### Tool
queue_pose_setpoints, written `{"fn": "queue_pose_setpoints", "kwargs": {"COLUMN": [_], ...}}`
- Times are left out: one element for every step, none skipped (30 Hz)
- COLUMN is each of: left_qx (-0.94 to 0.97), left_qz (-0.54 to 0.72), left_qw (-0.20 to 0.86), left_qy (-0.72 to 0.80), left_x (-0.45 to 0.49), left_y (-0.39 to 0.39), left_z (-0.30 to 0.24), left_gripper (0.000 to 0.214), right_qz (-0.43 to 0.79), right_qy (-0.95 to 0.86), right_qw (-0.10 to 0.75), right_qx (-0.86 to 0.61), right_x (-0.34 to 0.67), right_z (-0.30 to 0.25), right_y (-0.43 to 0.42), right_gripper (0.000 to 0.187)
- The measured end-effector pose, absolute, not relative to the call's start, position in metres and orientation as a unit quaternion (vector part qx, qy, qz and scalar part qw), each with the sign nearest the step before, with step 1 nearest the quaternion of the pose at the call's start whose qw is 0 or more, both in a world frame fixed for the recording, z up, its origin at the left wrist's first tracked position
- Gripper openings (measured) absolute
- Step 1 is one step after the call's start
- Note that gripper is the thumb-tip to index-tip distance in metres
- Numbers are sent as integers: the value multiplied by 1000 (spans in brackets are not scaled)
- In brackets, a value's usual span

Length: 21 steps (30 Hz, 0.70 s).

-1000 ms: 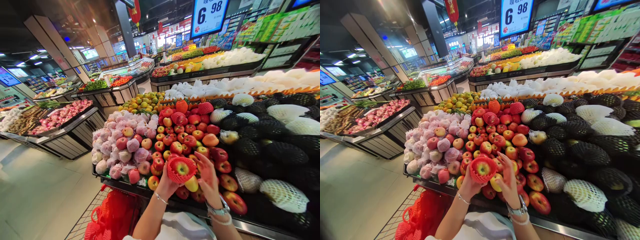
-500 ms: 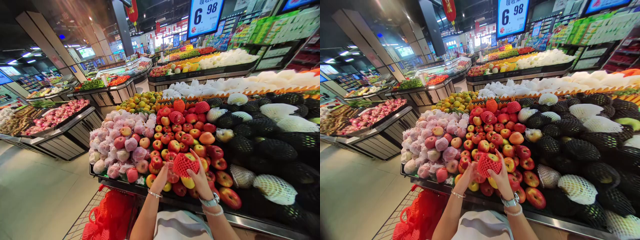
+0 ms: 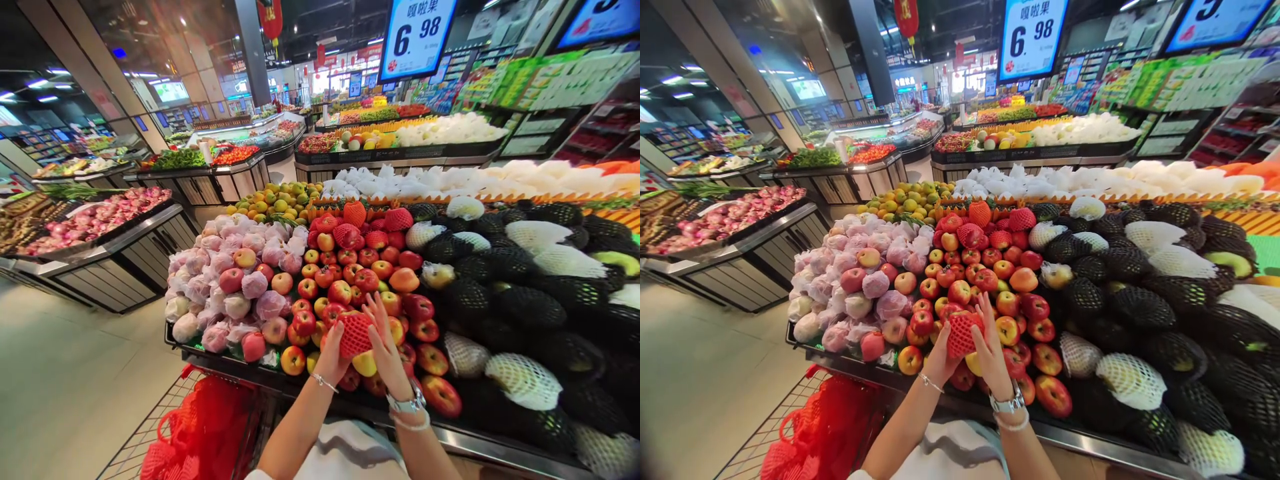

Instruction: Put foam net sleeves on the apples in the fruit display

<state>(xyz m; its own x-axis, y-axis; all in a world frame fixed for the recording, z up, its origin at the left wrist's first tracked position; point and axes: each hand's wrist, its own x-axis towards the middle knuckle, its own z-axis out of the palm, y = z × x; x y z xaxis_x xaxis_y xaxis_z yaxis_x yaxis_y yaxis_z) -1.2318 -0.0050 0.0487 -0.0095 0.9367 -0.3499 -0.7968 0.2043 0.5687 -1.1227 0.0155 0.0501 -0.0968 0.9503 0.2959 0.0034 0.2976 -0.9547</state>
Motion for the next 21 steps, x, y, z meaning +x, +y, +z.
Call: {"fn": "queue_pose_setpoints", "kwargs": {"left_qx": [85, 77, 75, 76, 77, 76, 74, 70, 66, 63, 60, 57, 54, 49, 44, 38, 31, 23, 15, 8, 5], "left_qz": [614, 611, 613, 620, 631, 641, 650, 656, 660, 662, 660, 657, 653, 648, 641, 631, 622, 615, 614, 622, 639], "left_qw": [707, 713, 712, 706, 696, 686, 677, 671, 667, 666, 669, 674, 681, 687, 696, 707, 718, 726, 730, 726, 714], "left_qy": [340, 336, 334, 333, 334, 336, 338, 339, 339, 338, 336, 332, 327, 324, 320, 317, 312, 306, 300, 293, 288], "left_x": [-1233, -1235, -1236, -1237, -1237, -1237, -1236, -1236, -1235, -1235, -1236, -1236, -1237, -1239, -1240, -1241, -1242, -1244, -1245, -1246, -1247], "left_y": [-4, -3, -3, -4, -4, -5, -6, -7, -8, -9, -9, -9, -10, -9, -9, -8, -8, -7, -6, -6, -5], "left_z": [48, 49, 50, 51, 52, 53, 53, 52, 51, 50, 49, 48, 47, 47, 47, 48, 50, 52, 54, 57, 59], "left_gripper": [66, 65, 64, 61, 57, 54, 51, 49, 48, 48, 49, 49, 49, 48, 46, 44, 45, 47, 50, 53, 55], "right_qz": [403, 359, 318, 289, 275, 276, 284, 294, 302, 307, 313, 322, 333, 348, 367, 388, 407, 418, 421, 417, 409], "right_qy": [-593, -599, -619, -651, -685, -710, -721, -719, -710, -699, -693, -693, -698, -705, -708, -703, -688, -661, -628, -598, -583], "right_qw": [571, 595, 600, 585, 559, 532, 515, 511, 516, 523, 526, 522, 513, 502, 495, 496, 508, 532, 561, 587, 601], "right_qx": [-399, -399, -396, -388, -379, -371, -367, -368, -373, -379, -381, -379, -373, -360, -345, -330, -322, -325, -337, -352, -363], "right_x": [-1122, -1122, -1122, -1123, -1124, -1127, -1130, -1133, -1137, -1139, -1141, -1142, -1141, -1140, -1138, -1136, -1133, -1131, -1130, -1129, -1129], "right_z": [53, 56, 58, 59, 59, 58, 56, 54, 52, 50, 48, 47, 47, 47, 48, 48, 49, 49, 49, 48, 47], "right_y": [13, 10, 8, 6, 5, 5, 5, 6, 7, 8, 9, 10, 11, 12, 12, 12, 11, 10, 8, 6, 4], "right_gripper": [56, 54, 52, 48, 45, 42, 41, 40, 40, 39, 39, 39, 39, 40, 44, 49, 54, 58, 58, 57, 56]}}
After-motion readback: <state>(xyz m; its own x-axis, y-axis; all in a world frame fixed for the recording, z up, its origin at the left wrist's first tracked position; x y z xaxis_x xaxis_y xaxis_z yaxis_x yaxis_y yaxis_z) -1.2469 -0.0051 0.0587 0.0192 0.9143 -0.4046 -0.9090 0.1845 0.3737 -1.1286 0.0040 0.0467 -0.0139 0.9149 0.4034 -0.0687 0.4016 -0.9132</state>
